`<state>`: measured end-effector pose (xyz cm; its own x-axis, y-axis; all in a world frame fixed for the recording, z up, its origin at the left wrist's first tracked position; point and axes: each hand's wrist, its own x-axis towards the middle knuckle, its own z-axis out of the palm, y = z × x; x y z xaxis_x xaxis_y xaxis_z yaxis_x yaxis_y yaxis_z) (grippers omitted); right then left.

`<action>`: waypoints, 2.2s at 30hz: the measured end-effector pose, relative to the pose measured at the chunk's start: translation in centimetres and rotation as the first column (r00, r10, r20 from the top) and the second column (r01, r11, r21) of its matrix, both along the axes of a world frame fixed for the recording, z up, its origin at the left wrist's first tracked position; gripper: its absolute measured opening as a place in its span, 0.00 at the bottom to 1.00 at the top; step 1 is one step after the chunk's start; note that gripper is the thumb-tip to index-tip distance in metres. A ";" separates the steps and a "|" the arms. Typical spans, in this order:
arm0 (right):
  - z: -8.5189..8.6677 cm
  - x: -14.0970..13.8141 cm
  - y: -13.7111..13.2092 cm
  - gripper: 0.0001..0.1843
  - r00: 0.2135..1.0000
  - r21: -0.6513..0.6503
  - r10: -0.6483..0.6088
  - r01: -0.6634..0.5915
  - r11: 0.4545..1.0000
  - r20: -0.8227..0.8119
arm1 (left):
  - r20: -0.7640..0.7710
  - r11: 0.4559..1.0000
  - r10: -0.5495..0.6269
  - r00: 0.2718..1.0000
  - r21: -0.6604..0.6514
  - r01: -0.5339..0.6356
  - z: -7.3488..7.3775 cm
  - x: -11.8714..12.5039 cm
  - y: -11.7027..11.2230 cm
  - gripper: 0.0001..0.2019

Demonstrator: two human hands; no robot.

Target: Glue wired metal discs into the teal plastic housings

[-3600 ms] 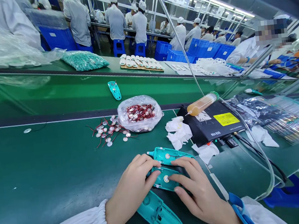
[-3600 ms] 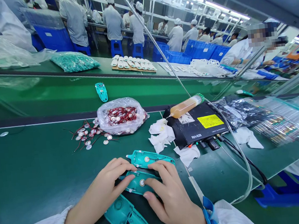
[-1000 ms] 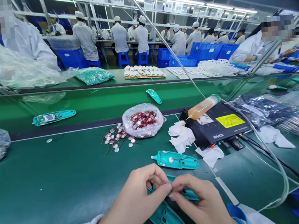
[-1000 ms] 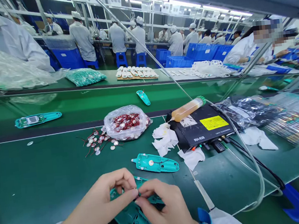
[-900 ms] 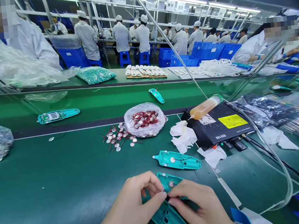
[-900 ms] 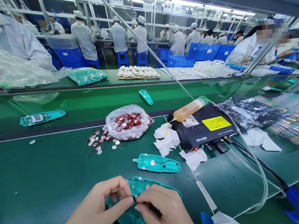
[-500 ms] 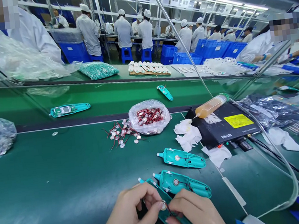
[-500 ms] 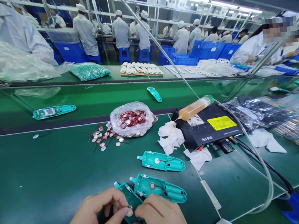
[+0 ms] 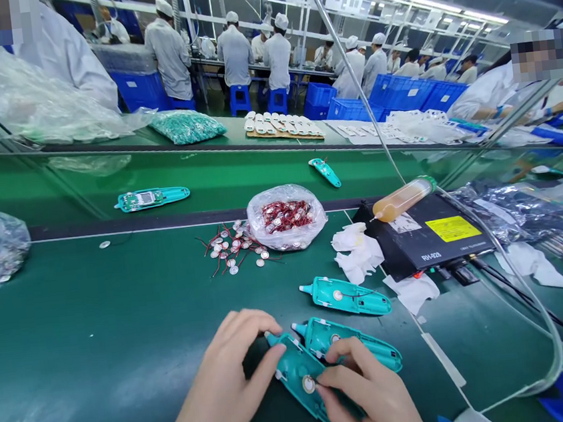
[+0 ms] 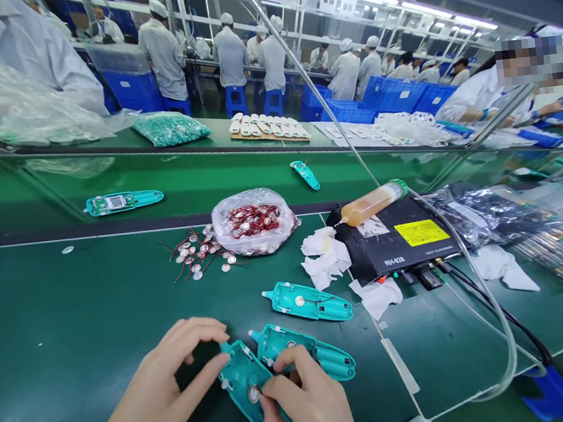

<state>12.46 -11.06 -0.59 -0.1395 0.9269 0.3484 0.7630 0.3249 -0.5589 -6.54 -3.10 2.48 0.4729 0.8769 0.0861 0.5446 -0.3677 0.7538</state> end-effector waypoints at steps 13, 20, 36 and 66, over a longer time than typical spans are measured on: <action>-0.3 -0.3 0.3 0.09 0.997 0.008 -0.029 0.028 1.000 0.074 | -0.066 0.997 -0.062 0.996 -0.053 0.059 -0.9 0.6 0.2 0.05; -0.6 -0.2 0.0 0.09 0.998 0.000 -0.036 0.036 0.999 0.056 | -0.058 0.996 -0.052 0.997 -0.074 0.047 -1.1 0.6 0.1 0.05; -0.6 0.0 0.1 0.09 0.999 -0.020 -0.012 0.013 1.000 0.051 | -0.046 0.996 -0.044 0.998 -0.074 0.041 -0.9 0.7 0.1 0.05; 0.0 -0.4 -0.4 0.14 0.983 0.056 0.072 -0.082 0.995 0.168 | -0.041 0.998 -0.035 0.999 -0.050 0.033 -1.4 0.7 0.1 0.04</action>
<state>12.08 -11.48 -0.59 -0.2700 0.8885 0.3710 0.8149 0.4161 -0.4035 -5.89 -2.97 1.11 0.5048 0.8630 0.0228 0.5641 -0.3497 0.7480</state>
